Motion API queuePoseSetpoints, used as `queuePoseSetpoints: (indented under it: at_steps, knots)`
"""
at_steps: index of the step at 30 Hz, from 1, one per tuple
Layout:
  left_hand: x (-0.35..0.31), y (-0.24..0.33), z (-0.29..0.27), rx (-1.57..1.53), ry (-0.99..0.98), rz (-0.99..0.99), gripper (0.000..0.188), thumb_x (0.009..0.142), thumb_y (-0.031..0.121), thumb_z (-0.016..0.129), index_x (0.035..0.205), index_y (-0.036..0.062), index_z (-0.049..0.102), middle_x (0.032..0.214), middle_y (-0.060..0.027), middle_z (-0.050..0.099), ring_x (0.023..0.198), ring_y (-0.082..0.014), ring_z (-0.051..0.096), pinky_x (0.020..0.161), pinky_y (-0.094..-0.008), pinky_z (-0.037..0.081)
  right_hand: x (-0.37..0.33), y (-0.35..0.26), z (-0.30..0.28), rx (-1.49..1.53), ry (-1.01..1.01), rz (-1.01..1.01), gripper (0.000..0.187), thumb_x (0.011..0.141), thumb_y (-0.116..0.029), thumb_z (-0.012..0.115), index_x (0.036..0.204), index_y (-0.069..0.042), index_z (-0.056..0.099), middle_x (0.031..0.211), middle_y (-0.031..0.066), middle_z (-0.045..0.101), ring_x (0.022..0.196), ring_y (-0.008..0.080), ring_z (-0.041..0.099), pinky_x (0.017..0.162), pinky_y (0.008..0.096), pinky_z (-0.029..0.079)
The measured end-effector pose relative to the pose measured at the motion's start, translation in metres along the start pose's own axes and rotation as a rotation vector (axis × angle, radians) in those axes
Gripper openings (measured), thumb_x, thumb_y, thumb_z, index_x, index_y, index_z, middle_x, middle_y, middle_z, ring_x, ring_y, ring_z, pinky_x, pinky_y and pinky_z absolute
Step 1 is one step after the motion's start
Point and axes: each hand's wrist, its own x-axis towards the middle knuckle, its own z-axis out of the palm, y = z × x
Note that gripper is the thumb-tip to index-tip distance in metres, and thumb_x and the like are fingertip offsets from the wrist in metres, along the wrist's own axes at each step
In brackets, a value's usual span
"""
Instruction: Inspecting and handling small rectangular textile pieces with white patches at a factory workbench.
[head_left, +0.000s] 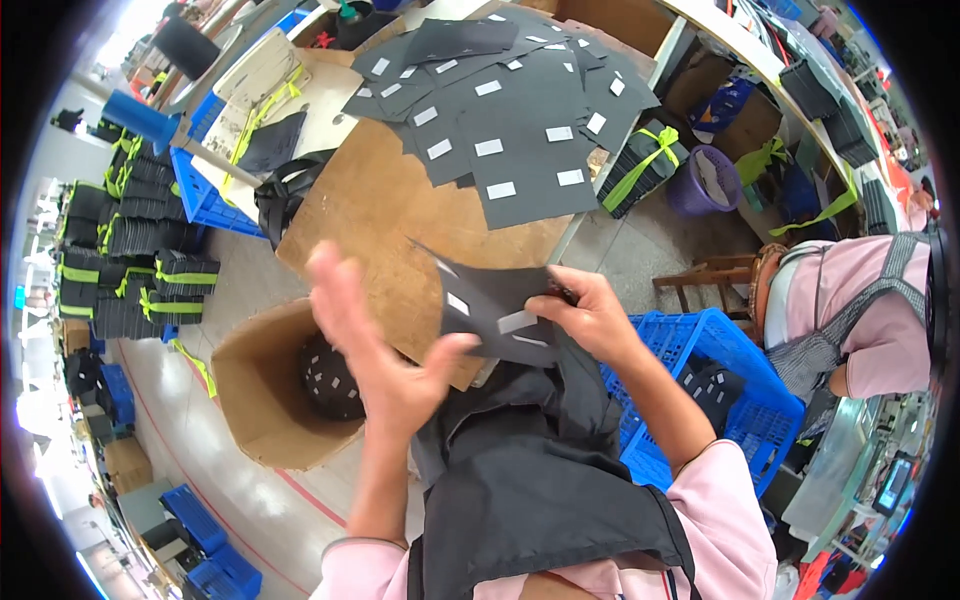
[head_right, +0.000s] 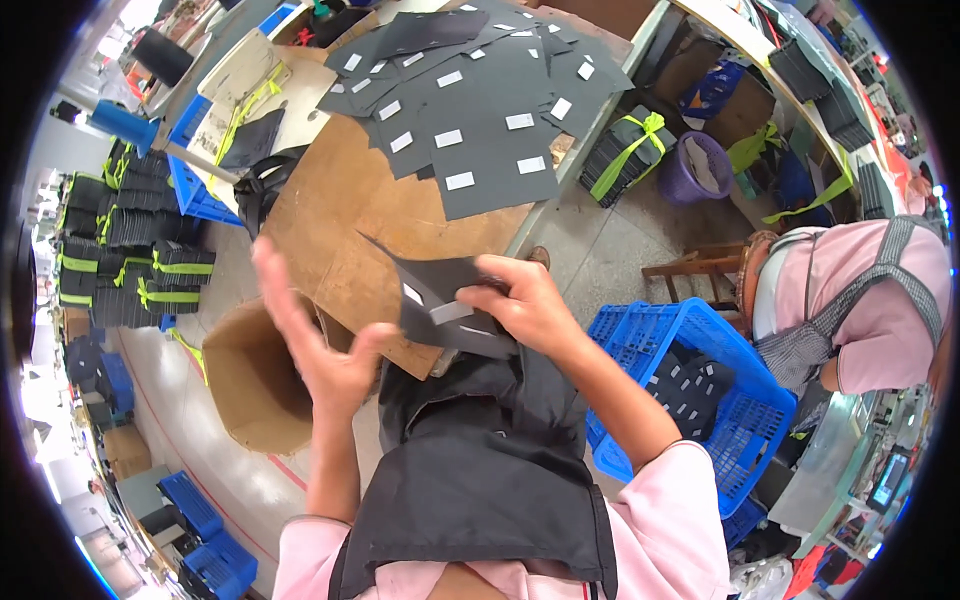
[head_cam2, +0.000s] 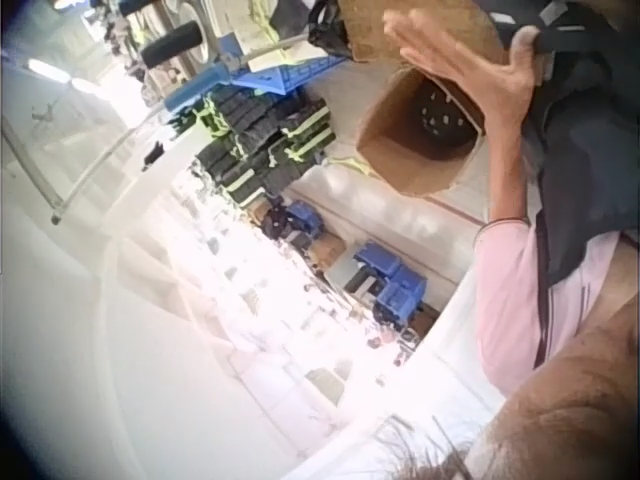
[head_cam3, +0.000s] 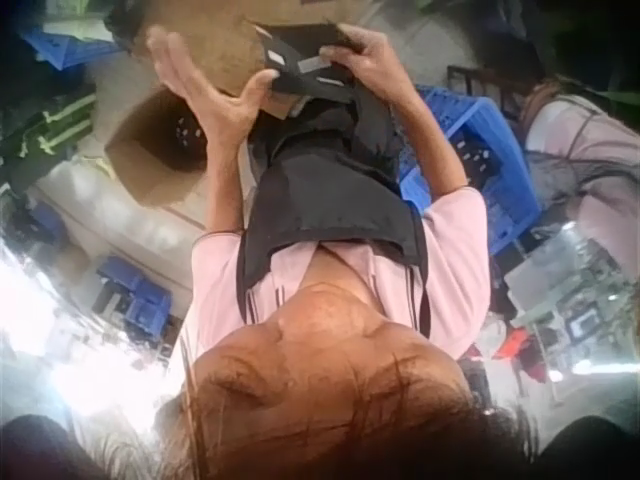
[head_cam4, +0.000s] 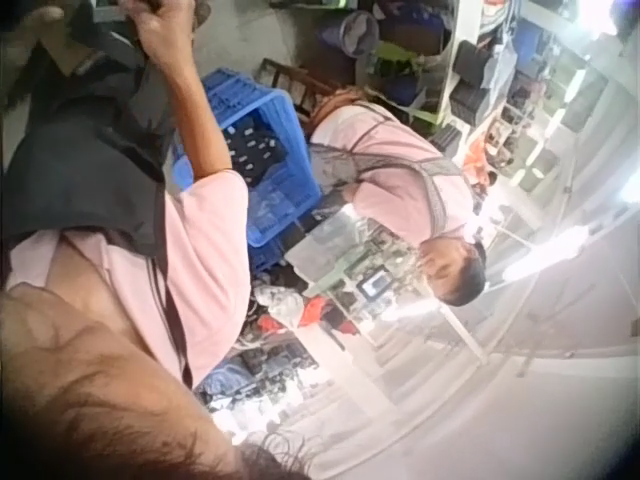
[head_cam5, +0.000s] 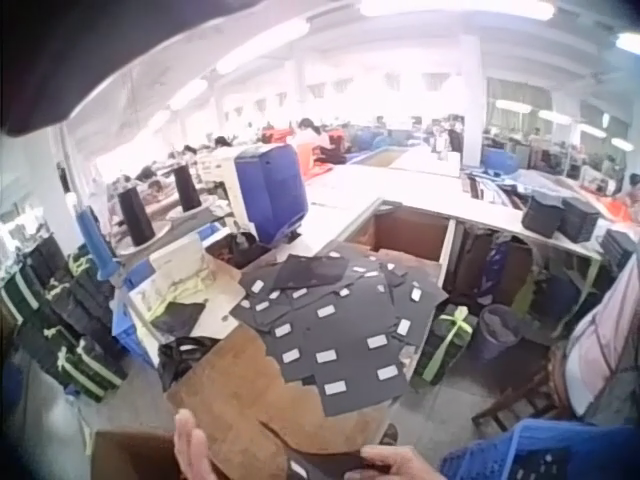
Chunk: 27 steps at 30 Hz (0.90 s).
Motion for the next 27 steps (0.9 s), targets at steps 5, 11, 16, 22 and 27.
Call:
queuePoseSetpoints:
  at_steps: [5, 11, 16, 22, 27]
  knots:
    - [0.029, 0.007, 0.019, -0.281, -0.752, -0.271, 0.067, 0.072, 0.034, 0.075, 0.122, -0.0022, 0.050, 0.119, -0.0181, 0.056, 0.111, -0.0295, 0.052, 0.094, -0.0407, 0.039, 0.013, -0.027, 0.015, -0.570, -0.054, -0.376, 0.015, 0.078, -0.009, 0.066, 0.086, -0.001, 0.057, 0.071, 0.0036, 0.057, 0.066, 0.0123, 0.057, 0.057, 0.0273, 0.044]
    - [-0.011, -0.010, 0.032, -1.171, -0.461, -1.009, 0.027, 0.078, 0.010, 0.072, 0.100, -0.0005, 0.061, 0.094, -0.0073, 0.065, 0.082, -0.0112, 0.061, 0.072, -0.0252, 0.050, -0.023, 0.002, 0.016, -0.790, 0.310, -0.649, 0.039, 0.071, -0.011, 0.073, 0.105, -0.008, 0.055, 0.089, 0.0089, 0.055, 0.059, 0.0217, 0.057, 0.050, 0.0307, 0.046]
    - [-0.020, -0.007, 0.037, -1.222, -0.423, -1.038, 0.033, 0.075, 0.008, 0.074, 0.104, -0.0001, 0.059, 0.095, -0.0067, 0.064, 0.083, -0.0116, 0.061, 0.074, -0.0259, 0.050, -0.028, 0.024, 0.019, -0.720, 0.217, -0.695, 0.032, 0.069, -0.004, 0.072, 0.099, -0.007, 0.059, 0.081, 0.0076, 0.054, 0.056, 0.0210, 0.054, 0.049, 0.0298, 0.044]
    - [-0.021, -0.003, 0.036, -1.239, -0.356, -1.065, 0.033, 0.074, 0.007, 0.075, 0.102, 0.0006, 0.059, 0.095, -0.0061, 0.064, 0.083, -0.0116, 0.060, 0.076, -0.0264, 0.050, -0.024, 0.027, 0.023, -0.743, 0.218, -0.726, 0.031, 0.067, -0.001, 0.071, 0.096, -0.006, 0.062, 0.077, 0.0082, 0.054, 0.059, 0.0217, 0.055, 0.051, 0.0301, 0.044]
    - [-0.027, -0.004, 0.038, -1.245, -0.375, -1.066, 0.031, 0.074, 0.006, 0.075, 0.101, 0.0014, 0.059, 0.093, -0.0055, 0.064, 0.082, -0.0118, 0.061, 0.076, -0.0263, 0.050, -0.024, 0.027, 0.023, -0.794, 0.161, -0.705, 0.030, 0.068, 0.004, 0.070, 0.095, -0.004, 0.062, 0.076, 0.0085, 0.053, 0.063, 0.0212, 0.055, 0.053, 0.0297, 0.045]
